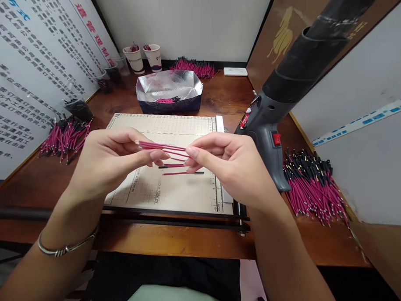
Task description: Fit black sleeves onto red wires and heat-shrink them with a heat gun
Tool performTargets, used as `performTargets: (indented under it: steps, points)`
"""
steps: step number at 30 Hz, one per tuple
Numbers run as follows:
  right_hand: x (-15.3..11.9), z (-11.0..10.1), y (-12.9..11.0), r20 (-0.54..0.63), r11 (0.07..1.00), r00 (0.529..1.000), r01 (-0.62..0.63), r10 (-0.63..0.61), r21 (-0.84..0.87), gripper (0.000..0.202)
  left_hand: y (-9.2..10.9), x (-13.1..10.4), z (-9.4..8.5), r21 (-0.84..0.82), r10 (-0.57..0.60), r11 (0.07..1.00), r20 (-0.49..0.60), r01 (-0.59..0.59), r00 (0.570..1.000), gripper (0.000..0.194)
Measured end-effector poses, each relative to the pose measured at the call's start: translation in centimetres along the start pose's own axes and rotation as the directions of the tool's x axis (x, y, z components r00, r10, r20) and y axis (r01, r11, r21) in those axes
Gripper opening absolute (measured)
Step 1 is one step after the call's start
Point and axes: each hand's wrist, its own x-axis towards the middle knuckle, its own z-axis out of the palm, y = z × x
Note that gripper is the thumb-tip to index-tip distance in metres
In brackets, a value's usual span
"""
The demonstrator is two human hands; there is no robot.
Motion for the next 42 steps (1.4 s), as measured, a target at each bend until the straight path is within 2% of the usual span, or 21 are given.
performTargets:
  steps: [4, 13, 18, 23, 28, 37, 42]
  points:
    - [-0.2, 0.1, -0.4, -0.015, 0.994, 0.999, 0.041, -0.043, -0.098, 0.016, -0.1, 0.2, 0.0, 0.044, 0.014, 0.999, 0.003, -0.014, 1.000, 0.020]
    - [-0.1, 0.3, 0.0, -0.089, 0.990, 0.995, 0.028, -0.041, -0.137, 0.014, -0.1, 0.2, -0.2, 0.124, 0.017, 0.992, 0.106, -0.030, 0.994, 0.013]
    - [0.0, 0.2, 0.0, -0.050, 0.982, 0.997, 0.050, -0.061, -0.182, 0.008, 0.0, 0.1, -0.1, 0.196, 0.024, 0.980, 0.026, -0.029, 0.999, 0.012]
    - [0.1, -0.4, 0.2, 0.052, 0.976, 0.998, 0.047, -0.037, -0.213, 0.017, -0.1, 0.2, -0.2, 0.202, 0.025, 0.979, 0.043, -0.033, 0.999, 0.010]
    - [0.0, -0.6, 0.3, -0.008, 0.956, 0.996, 0.083, -0.089, -0.280, 0.002, -0.2, 0.3, -0.3, 0.201, 0.017, 0.979, 0.053, -0.028, 0.998, 0.010]
    - [0.6, -0.7, 0.6, -0.028, 0.978, 0.996, 0.083, -0.090, -0.191, 0.003, -0.5, 0.4, -0.4, 0.193, 0.031, 0.980, 0.048, -0.039, 0.998, 0.011]
    - [0.6, -0.8, 0.8, -0.021, 0.966, 0.995, 0.094, -0.102, -0.239, 0.003, -0.6, 0.4, -0.6, 0.229, 0.119, 0.965, 0.063, -0.131, 0.991, 0.009]
